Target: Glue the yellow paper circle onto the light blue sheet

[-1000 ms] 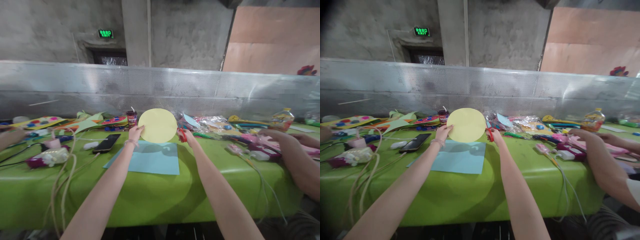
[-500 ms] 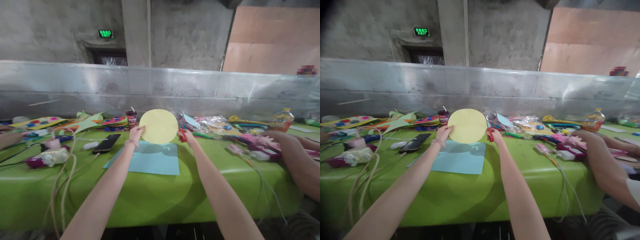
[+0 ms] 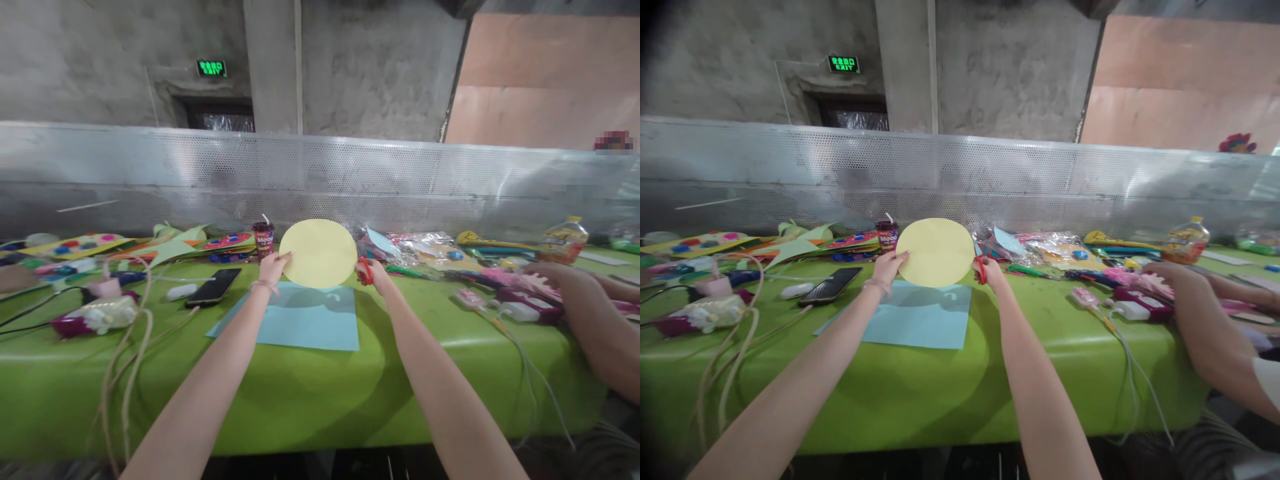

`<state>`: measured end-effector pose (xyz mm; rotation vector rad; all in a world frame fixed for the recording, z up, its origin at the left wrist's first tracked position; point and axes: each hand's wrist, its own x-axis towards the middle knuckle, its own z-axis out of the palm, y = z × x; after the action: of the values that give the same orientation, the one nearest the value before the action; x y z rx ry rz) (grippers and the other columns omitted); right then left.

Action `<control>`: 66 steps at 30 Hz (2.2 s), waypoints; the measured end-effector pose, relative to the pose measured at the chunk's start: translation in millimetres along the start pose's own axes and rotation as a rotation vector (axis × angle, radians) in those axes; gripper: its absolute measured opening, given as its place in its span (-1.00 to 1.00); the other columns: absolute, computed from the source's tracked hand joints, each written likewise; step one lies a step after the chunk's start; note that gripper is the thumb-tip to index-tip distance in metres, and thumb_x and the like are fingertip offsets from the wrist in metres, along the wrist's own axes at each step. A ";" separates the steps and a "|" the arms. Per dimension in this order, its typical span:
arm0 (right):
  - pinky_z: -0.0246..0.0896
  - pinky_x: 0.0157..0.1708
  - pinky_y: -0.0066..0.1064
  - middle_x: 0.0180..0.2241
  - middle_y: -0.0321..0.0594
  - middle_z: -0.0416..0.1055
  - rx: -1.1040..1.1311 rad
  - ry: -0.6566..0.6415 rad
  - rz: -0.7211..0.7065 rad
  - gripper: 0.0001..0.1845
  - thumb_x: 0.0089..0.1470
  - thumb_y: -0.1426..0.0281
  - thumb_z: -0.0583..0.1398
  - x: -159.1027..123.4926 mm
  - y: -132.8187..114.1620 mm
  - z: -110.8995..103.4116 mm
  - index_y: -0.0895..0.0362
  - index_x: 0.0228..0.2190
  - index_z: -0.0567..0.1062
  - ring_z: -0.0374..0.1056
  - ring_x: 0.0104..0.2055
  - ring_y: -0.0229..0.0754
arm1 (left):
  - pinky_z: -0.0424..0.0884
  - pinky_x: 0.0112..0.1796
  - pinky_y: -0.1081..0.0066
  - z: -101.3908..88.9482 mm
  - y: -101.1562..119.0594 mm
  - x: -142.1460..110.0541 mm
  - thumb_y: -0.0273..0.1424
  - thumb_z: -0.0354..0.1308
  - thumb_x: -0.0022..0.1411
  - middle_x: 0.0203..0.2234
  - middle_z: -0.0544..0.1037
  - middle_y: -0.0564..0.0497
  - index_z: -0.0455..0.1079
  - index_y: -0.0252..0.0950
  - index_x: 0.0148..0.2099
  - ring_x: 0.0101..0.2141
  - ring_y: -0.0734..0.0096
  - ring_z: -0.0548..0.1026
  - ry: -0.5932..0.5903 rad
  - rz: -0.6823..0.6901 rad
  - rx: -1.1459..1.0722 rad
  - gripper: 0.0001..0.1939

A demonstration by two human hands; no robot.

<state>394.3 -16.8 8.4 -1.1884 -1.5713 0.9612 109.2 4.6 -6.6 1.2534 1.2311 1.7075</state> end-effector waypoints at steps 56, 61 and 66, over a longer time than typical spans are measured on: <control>0.29 -0.49 -0.45 -0.35 -0.27 0.37 -0.094 0.036 -0.028 -0.77 0.14 0.30 0.11 -3.6 -8.1 -1.3 0.21 -0.24 0.39 0.31 -0.45 -0.35 | 0.43 -0.30 0.30 -5.4 -3.1 4.9 -0.31 0.07 0.24 -0.26 0.45 -0.03 0.34 -0.38 -0.13 -0.31 0.40 0.46 -0.026 0.005 0.053 -0.76; 0.29 -0.49 -0.45 -0.36 -0.27 0.37 -0.084 0.030 -0.012 -0.77 0.13 0.30 0.11 -3.3 -8.8 -0.6 0.21 -0.24 0.39 0.31 -0.45 -0.35 | 0.42 -0.29 0.30 -6.9 -4.2 6.4 -0.33 0.08 0.23 -0.25 0.45 -0.03 0.34 -0.38 -0.13 -0.30 0.40 0.45 -0.030 -0.004 0.049 -0.77; 0.29 -0.48 -0.44 -0.34 -0.27 0.38 -0.085 0.017 -0.001 -0.77 0.14 0.30 0.11 -3.7 -9.8 -0.4 0.20 -0.24 0.39 0.32 -0.44 -0.34 | 0.42 -0.27 0.27 -7.3 -5.4 6.9 -0.32 0.07 0.24 -0.19 0.43 -0.06 0.31 -0.36 -0.07 -0.26 0.35 0.44 -0.023 -0.005 0.043 -0.73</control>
<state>392.6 -22.7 16.9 -1.2511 -1.6123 0.8894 100.1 10.4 -10.2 1.2912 1.2626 1.6665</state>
